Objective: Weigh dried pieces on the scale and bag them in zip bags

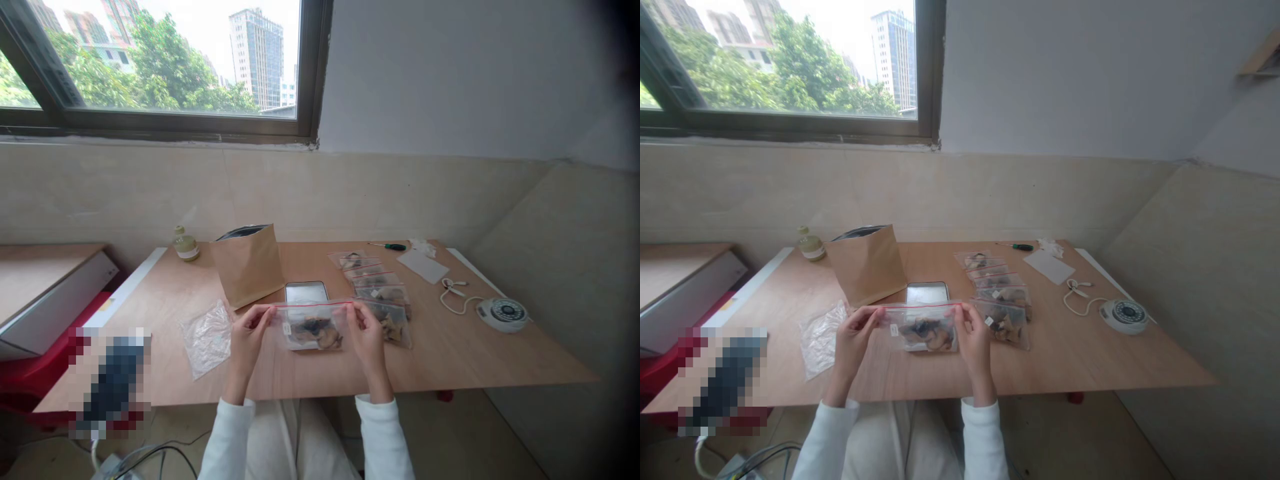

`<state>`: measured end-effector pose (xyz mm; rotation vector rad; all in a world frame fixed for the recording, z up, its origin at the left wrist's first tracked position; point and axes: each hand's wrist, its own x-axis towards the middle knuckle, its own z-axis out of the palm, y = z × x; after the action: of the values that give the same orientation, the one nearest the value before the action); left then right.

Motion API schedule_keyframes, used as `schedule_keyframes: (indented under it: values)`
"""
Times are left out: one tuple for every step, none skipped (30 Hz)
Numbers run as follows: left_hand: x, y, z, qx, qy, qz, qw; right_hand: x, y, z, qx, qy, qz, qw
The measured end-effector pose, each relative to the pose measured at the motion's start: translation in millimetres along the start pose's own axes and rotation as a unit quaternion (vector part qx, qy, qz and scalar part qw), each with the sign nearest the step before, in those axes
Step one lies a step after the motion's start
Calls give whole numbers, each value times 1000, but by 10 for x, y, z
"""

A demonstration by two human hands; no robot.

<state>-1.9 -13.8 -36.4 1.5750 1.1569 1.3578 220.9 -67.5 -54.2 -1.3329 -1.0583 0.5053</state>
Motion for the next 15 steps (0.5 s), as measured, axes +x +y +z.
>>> schedule_keyframes:
  values:
    - [-2,2,-2,20,7,13,1000,-6,3,14,-5,9,-5,1000]
    - [-4,9,-2,40,10,26,999,-9,8,26,-10,16,-11,1000]
    - [-6,18,-3,56,11,38,998,-9,14,36,-15,21,-18,1000]
    - [-9,31,-2,68,11,51,996,-6,20,42,-19,24,-25,999]
    - [-12,45,-1,76,13,63,995,2,26,45,-24,26,-31,999]
    - [-17,59,1,82,17,73,994,13,28,47,-29,24,-38,999]
    - [-22,72,4,85,25,81,993,26,22,50,-38,21,-45,998]
    - [-28,83,8,87,33,87,992,39,4,55,-51,19,-58,997]
    - [-35,94,11,89,42,92,991,51,-29,65,-69,19,-75,995]
    - [-42,105,15,92,49,97,990,59,-80,84,-91,22,-97,991]
    - [-50,117,19,95,55,102,989,64,-148,111,-116,23,-123,985]
    - [-58,132,23,100,59,109,987,65,-231,148,-143,16,-149,978]
    - [-65,149,27,107,61,118,985,64,-324,194,-167,-8,-174,970]
    - [-72,169,31,114,59,129,983,63,-420,247,-187,-47,-196,961]
    - [-78,192,34,121,55,141,981,66,-511,304,-200,-94,-216,951]
